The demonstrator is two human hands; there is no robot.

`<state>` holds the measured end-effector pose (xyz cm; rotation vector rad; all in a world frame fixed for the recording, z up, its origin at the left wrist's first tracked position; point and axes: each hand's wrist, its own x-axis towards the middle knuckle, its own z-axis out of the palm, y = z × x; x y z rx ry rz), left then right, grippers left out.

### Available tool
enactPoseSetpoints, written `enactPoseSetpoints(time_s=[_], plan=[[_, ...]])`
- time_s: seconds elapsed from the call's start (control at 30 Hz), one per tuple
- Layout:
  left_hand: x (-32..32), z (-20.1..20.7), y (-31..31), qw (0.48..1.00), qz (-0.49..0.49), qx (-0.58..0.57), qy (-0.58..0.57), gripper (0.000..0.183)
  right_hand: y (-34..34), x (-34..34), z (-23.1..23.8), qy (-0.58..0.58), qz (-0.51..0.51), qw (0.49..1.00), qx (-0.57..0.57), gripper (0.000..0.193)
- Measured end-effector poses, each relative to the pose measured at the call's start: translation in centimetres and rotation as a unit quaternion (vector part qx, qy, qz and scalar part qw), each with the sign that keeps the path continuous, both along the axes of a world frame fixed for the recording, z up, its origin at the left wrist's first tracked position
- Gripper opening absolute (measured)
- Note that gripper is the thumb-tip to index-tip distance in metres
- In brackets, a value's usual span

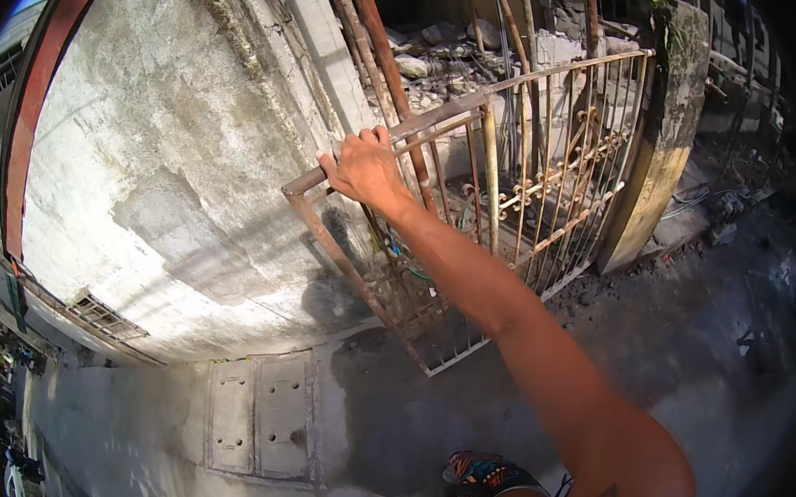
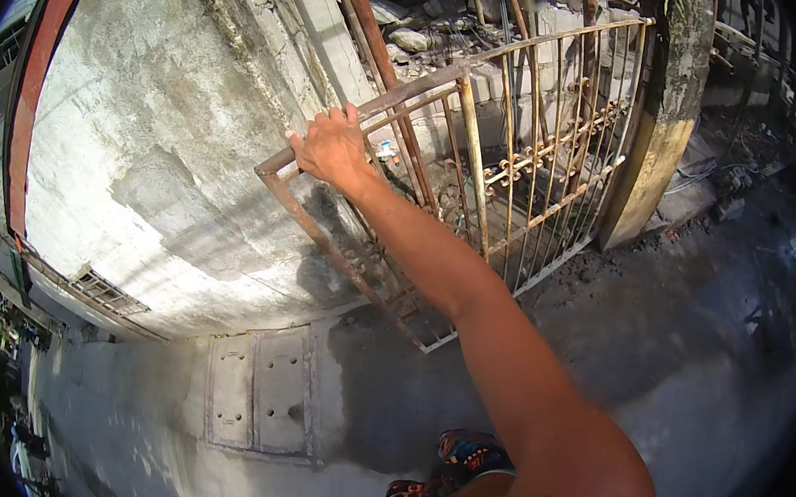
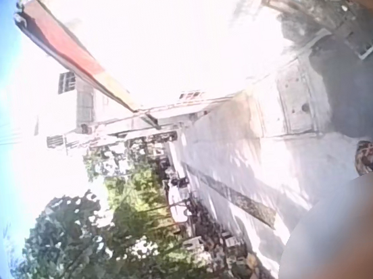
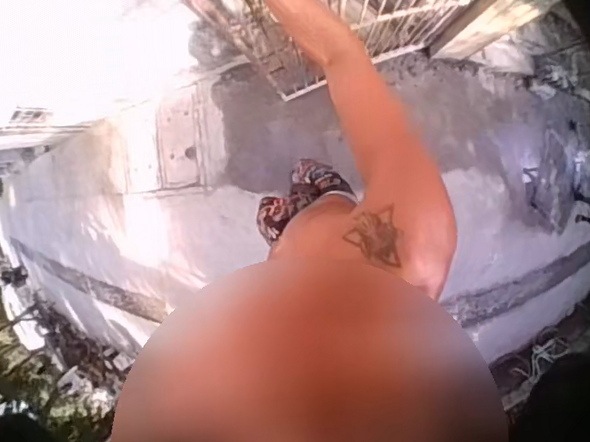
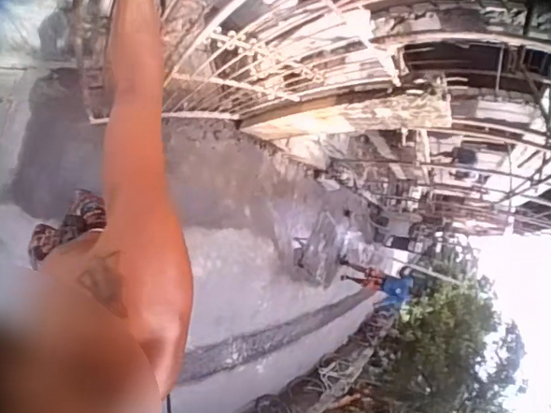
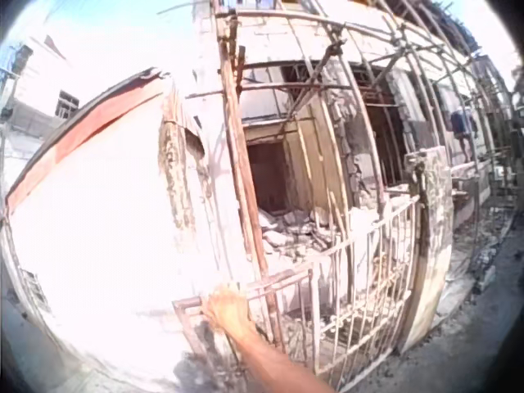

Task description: The person uses a wrench to tighten metal clamps on bamboo scaffolding poles, then moves to another section to tighten additional clamps. The person also briefly handles a large water barrel and walks through the construction area.

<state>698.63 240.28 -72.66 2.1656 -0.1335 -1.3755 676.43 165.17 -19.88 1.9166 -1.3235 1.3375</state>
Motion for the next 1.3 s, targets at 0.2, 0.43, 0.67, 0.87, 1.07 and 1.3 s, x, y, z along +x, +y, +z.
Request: enactPoseSetpoints(time_s=[0.2, 0.43, 0.67, 0.87, 1.07, 1.3], plan=[[18.0, -1.8, -20.9, 0.97, -0.239, 0.003, -0.038, 0.043, 5.7, -1.2, -0.3, -0.044, 0.032, 0.998, -0.023, 0.036], [36.8, -0.6, -54.3, 0.88, -0.439, -0.074, -0.167, 0.044, 22.4, -4.0, -1.7, -0.148, -0.049, 0.986, 0.053, 0.026], [43.3, 2.1, -76.7, 0.808, -0.502, -0.161, -0.263, 0.047, 41.6, -2.8, -6.4, -0.593, -0.068, 0.793, -0.127, 0.082], [27.5, 2.8, -79.4, 0.624, -0.698, -0.312, -0.161, 0.047, 49.4, -10.5, -10.4, -0.471, -0.37, 0.732, -0.325, 0.067], [5.5, 9.2, -72.8, 0.548, -0.766, -0.334, -0.044, 0.036, 53.3, -18.6, -10.2, -0.364, -0.599, 0.6, -0.385, 0.066], [-2.6, 7.4, -80.3, 0.545, -0.778, -0.308, -0.049, 0.036, 58.0, -24.6, -11.8, -0.348, -0.661, 0.503, -0.434, 0.066]])
